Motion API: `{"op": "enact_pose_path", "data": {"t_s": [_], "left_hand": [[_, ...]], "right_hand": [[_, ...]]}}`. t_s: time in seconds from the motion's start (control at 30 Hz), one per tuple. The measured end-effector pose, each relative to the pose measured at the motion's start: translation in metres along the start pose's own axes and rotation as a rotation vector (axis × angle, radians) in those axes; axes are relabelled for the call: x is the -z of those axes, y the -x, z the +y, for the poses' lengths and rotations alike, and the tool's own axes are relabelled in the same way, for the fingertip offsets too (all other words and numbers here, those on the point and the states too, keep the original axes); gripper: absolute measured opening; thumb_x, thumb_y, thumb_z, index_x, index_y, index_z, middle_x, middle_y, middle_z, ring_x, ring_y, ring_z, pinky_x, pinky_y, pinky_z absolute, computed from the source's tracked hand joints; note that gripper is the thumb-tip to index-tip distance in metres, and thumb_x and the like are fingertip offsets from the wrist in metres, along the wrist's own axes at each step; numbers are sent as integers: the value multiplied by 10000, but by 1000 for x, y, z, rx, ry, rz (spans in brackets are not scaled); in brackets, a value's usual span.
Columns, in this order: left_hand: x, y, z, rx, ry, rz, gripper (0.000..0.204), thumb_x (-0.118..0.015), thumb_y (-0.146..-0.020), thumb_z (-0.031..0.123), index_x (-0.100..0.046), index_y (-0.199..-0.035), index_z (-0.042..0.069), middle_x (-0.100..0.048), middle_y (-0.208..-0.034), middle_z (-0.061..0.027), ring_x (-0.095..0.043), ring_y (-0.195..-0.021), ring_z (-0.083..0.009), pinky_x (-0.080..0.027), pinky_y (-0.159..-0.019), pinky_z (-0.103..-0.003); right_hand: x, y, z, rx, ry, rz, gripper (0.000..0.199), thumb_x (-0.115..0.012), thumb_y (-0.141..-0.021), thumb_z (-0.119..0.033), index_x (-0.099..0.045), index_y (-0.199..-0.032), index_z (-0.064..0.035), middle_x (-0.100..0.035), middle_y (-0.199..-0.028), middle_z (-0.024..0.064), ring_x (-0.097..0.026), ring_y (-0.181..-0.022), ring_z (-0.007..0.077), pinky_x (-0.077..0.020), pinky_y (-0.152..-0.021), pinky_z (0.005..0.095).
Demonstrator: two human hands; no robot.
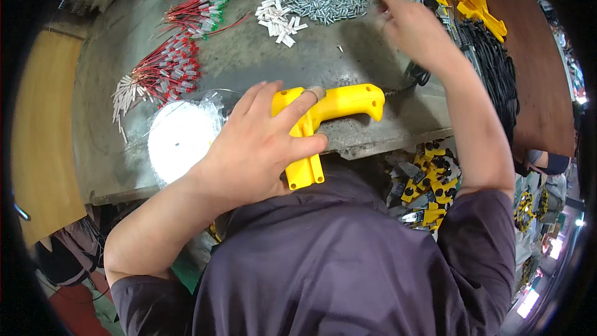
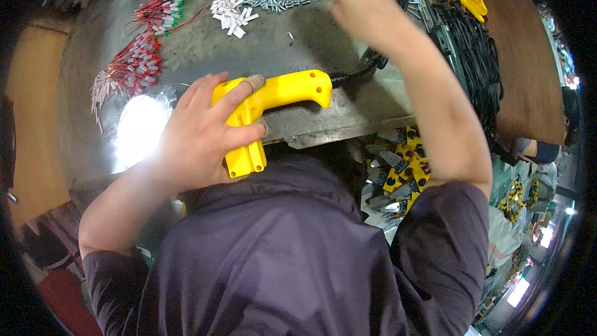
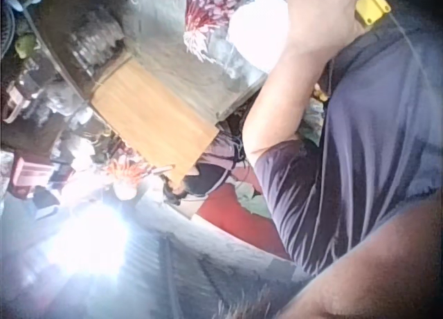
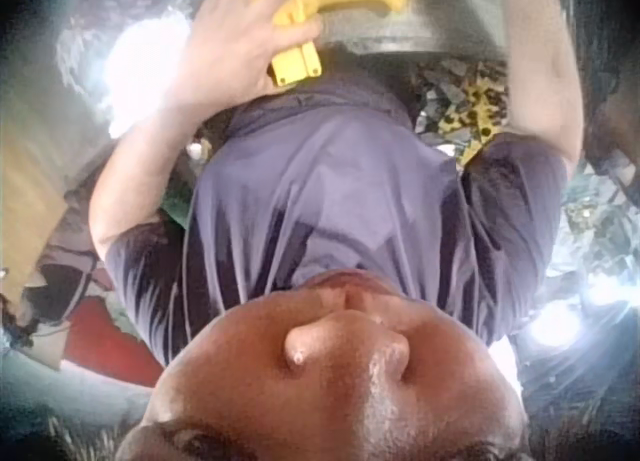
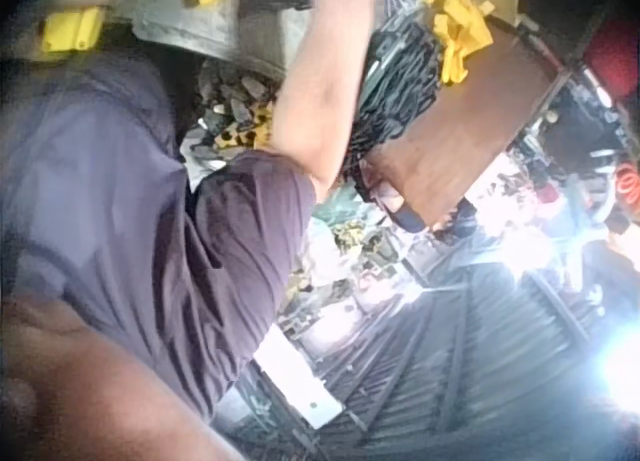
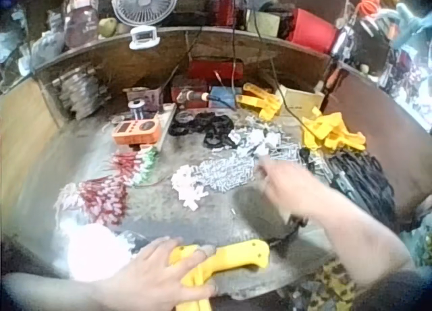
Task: Soldering wires and assembling components into a yellow plastic device housing.
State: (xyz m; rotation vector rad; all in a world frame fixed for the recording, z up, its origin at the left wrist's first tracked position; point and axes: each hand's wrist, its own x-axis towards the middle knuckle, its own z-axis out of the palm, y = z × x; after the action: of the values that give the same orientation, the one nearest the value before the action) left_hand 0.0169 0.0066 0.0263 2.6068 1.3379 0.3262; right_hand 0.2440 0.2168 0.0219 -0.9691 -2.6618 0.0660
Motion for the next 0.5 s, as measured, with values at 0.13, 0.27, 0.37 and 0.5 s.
{"op": "enact_pose_path", "data": {"t_s": [0.13, 0.27, 0.37, 0.5], "left_hand": [[2, -3, -1, -1, -10, 0, 469, -751, -619, 392, -621, -1034, 219, -409, -1400, -97, -443, -1145, -422, -406, -919, -518], [1, -2, -3, 27, -14, -56, 507, -721, -634, 448, -607, -1073, 220, -423, -1394, -90, -431, -1164, -430, -397, -929, -522], [-2, 0, -4, 17, -35, -42, 508, -710, -639, 452, -597, -1077, 221, -434, -1387, -73, -432, -1166, -428, -401, -919, -521], [1, -2, -5, -3, -50, -65, 507, -714, -631, 440, -596, -1073, 221, -444, -1373, -57, -432, -1166, -428, -405, -914, -520]], "right_hand": [[-23, -13, 42, -10, 317, -154, 373, -561, -765, 21, -482, -1129, -3, -610, -961, 233, -587, -915, 426, -480, -768, 475], [15, -7, -32, -161, -390, -233, 214, -635, -775, -21, -589, -981, 18, -626, -825, 80, -628, -799, 132, -490, -690, 279], [12, 24, -67, -173, -1230, -325, 169, -617, -792, -45, -599, -946, 24, -604, -836, -23, -551, -768, 60, -448, -708, 219], [11, 39, -66, -247, -732, -360, 190, -631, -756, -98, -588, -892, 28, -566, -647, 47, -535, -608, 96, -427, -561, 284]]}}
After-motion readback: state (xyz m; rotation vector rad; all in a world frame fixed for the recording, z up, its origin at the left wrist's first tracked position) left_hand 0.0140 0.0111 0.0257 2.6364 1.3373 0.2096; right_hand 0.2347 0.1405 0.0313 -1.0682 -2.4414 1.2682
